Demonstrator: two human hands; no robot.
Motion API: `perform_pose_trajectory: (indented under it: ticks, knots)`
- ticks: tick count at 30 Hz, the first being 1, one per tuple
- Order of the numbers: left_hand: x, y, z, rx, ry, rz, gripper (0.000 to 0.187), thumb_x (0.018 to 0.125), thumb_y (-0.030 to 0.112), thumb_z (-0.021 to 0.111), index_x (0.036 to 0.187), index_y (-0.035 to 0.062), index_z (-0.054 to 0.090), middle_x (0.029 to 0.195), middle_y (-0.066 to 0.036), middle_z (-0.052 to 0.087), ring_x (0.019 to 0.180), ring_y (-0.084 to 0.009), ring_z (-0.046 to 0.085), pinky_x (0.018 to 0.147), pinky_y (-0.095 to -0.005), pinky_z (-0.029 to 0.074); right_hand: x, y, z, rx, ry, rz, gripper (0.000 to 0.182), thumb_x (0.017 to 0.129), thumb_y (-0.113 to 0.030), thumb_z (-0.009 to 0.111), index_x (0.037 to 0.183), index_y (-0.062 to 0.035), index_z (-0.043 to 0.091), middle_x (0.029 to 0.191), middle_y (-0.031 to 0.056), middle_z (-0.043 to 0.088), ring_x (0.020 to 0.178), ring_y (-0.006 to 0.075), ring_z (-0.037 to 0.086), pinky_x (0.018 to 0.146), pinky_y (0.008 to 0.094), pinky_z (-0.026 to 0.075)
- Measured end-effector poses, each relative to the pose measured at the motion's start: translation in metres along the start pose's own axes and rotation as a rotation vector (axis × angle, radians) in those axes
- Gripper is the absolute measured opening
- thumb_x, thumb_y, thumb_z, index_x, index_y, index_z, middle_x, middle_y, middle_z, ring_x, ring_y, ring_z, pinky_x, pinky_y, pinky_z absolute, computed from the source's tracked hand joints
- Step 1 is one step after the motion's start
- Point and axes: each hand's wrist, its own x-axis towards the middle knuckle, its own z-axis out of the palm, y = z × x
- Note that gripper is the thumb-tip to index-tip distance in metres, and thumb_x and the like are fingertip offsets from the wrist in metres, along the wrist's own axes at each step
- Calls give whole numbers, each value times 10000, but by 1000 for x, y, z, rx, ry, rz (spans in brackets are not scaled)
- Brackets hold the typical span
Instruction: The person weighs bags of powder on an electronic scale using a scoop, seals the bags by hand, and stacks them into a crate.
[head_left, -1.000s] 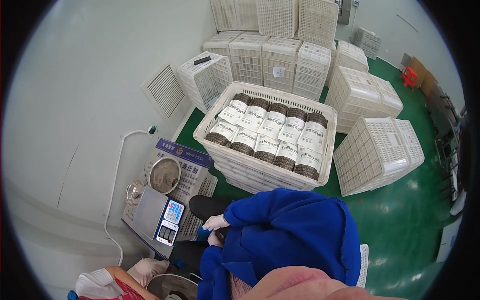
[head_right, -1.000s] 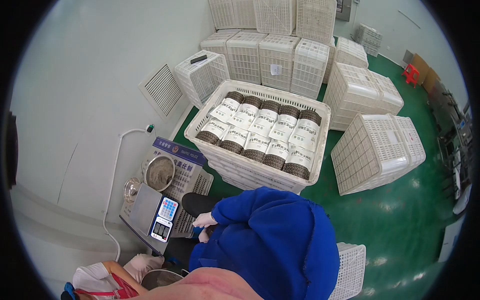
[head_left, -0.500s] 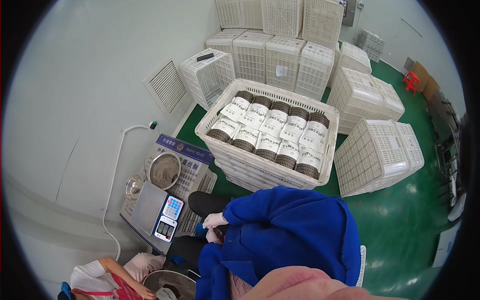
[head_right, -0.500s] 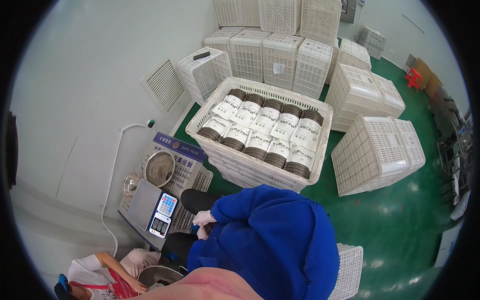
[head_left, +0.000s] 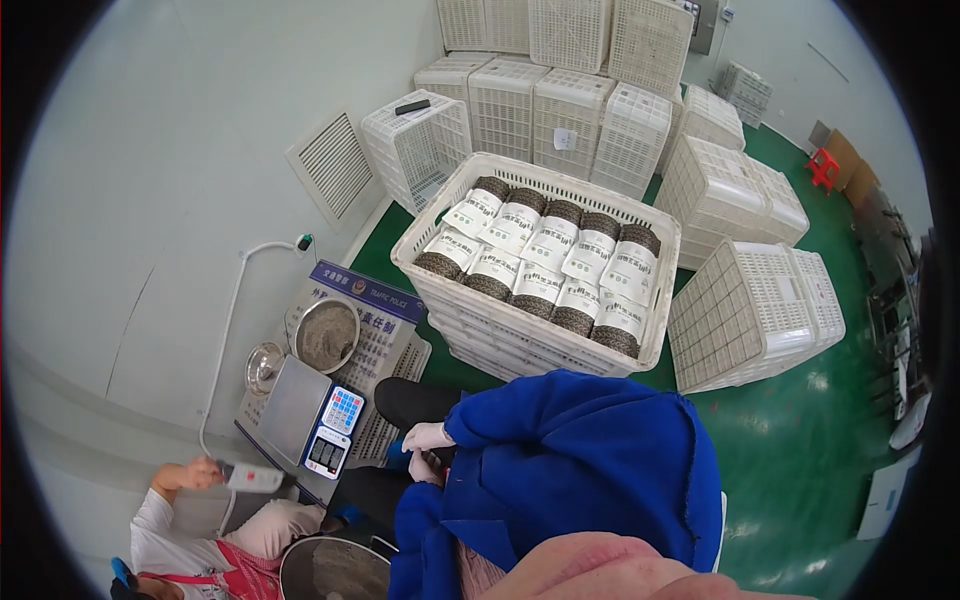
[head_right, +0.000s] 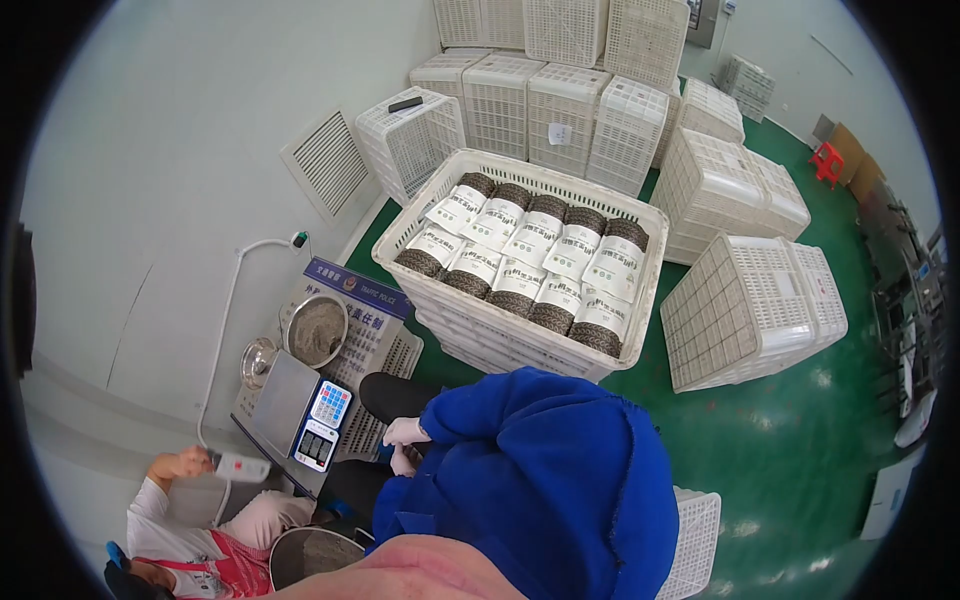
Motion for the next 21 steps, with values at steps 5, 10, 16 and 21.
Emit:
perform_pose_trajectory:
  ticks: [5,10,16,21]
  knots:
    - [-6,4,4,-19,51,-42,476,1022,474,587,1277,73,606,1232,-30,640,1158,-207,581,954,-376,443,-20,-34,-13,-16,-111,101,313,962,-287,667,1133,-36,744,1043,50,729,943,161,643,866,329,515]
    - [14,-6,-10,-60,2,-58,531,1025,513,565,1312,68,594,1276,-26,627,1245,-217,548,1047,-390,405,-18,-33,-11,-9,-103,122,303,964,-280,659,1127,-40,747,1029,49,733,941,164,649,866,332,519]
    - [5,-2,-4,-62,5,-57,547,1038,490,543,1368,54,552,1357,-39,587,1306,-229,513,1099,-404,380,-20,-33,-11,-95,-81,64,298,960,-282,655,1100,-39,755,1023,58,748,963,170,672,882,332,526]
    - [6,-2,-6,-35,9,-29,559,1033,458,564,1395,34,527,1391,-69,566,1354,-256,486,1140,-415,360,0,-4,-3,-87,-132,98,383,997,-355,552,1149,-36,699,1070,102,714,1019,219,655,872,385,526]
